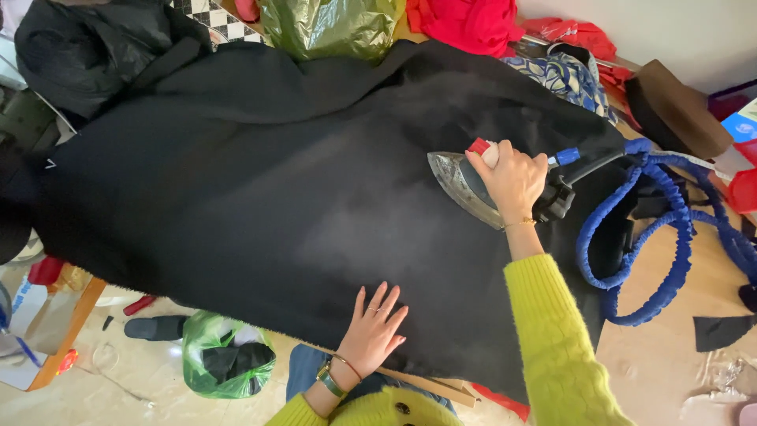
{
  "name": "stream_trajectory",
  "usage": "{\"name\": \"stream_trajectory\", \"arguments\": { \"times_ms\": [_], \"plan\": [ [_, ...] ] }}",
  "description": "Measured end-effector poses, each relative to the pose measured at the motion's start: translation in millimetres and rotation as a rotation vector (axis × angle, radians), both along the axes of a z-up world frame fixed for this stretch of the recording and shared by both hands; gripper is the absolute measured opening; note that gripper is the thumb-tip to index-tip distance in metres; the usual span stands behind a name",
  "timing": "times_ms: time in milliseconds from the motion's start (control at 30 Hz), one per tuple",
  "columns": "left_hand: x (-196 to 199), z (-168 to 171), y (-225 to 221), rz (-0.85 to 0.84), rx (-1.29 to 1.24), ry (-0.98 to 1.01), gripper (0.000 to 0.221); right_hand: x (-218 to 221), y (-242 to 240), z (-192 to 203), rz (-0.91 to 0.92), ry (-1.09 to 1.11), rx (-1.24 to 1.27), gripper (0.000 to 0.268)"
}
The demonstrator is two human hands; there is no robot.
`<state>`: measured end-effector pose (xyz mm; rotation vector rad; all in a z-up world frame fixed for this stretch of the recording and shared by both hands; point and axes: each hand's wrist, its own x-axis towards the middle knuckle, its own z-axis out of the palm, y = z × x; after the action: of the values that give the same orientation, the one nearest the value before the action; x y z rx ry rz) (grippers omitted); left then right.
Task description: The person is ironing a large piece of black fabric on a workbench, smoothing it out and using a steam iron.
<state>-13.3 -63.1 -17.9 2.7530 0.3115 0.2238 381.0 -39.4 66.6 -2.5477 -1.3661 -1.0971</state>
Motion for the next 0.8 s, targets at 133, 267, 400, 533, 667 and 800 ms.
{"name": "stream_trajectory", "arguments": {
  "times_ms": [133, 267, 400, 533, 667, 800],
  "plan": [
    [3.7, 0.4, 0.6, -0.039, -0.017, 0.000, 0.046, 2.8, 1.0, 0.3, -0.004, -0.082, 0.008, 0.069],
    [5.2, 6.5, 2.9, -0.061, -0.075, 0.029, 0.036, 14.4, 5.9, 4.4, -0.013, 0.010, -0.015, 0.065],
    [-0.4, 6.6, -1.0, -0.061, -0.124, 0.044, 0.021, 30.8, 6.4, 7.7, 0.040, 0.106, -0.086, 0.065],
    [-3.3, 6.4, -6.0, -0.064, -0.091, -0.002, 0.015, 32.4, 1.6, 12.0, 0.015, 0.301, -0.151, 0.063],
    [-3.8, 9.6, -9.4, -0.114, -0.084, 0.010, 0.015, 9.3, -24.2, 5.2, -0.006, 0.270, -0.180, 0.065],
    [9.2, 20.5, -7.8, 0.005, -0.080, -0.026, 0.017, -45.0, -74.1, 15.7, 0.028, 0.156, -0.213, 0.060]
  ]
}}
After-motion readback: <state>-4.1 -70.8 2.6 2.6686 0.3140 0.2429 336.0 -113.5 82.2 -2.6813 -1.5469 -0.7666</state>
